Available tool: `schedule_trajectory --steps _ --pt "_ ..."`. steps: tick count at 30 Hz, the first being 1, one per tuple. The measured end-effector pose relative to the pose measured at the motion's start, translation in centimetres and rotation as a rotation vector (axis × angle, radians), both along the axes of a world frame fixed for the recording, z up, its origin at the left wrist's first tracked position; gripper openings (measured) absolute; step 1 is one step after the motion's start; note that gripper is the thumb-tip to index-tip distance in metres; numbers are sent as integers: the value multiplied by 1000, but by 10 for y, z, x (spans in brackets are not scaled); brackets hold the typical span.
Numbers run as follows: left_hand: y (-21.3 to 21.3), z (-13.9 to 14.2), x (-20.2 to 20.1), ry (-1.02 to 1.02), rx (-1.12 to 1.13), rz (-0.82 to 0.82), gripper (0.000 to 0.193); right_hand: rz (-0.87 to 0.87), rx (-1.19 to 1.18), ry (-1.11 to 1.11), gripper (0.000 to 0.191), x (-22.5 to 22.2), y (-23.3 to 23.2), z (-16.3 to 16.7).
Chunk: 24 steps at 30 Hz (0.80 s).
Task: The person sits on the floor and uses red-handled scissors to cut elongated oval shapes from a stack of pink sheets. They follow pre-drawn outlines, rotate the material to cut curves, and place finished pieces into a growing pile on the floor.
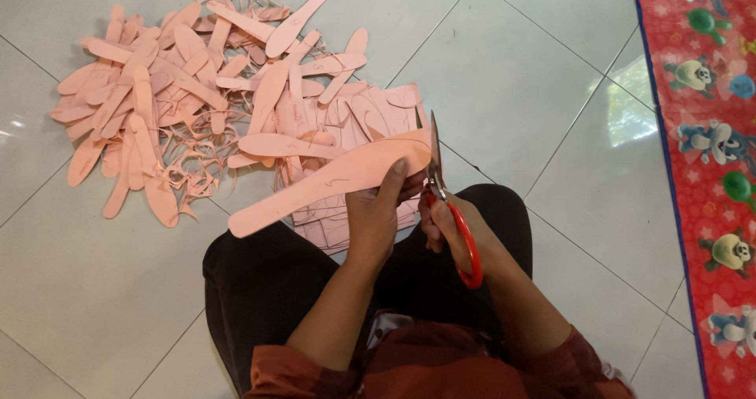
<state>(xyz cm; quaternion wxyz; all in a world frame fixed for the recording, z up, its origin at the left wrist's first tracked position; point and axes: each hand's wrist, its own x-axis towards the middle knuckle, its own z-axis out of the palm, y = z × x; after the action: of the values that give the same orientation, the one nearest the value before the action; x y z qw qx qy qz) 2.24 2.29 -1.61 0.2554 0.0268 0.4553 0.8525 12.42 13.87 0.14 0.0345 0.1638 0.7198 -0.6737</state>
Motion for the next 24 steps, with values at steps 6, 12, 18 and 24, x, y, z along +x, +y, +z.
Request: schedule_trajectory --steps 6,12,18,24 --pt "-5 2 -7 -47 19 -33 28 -23 -80 -92 60 6 3 1" --pt "-9 2 -13 -65 -14 -68 27 14 -62 -110 58 8 6 6" --pt "-11 6 -19 60 45 28 24 31 79 -159 60 10 8 11" --pt "-10 14 -12 151 62 103 27 92 85 -75 61 14 7 7"
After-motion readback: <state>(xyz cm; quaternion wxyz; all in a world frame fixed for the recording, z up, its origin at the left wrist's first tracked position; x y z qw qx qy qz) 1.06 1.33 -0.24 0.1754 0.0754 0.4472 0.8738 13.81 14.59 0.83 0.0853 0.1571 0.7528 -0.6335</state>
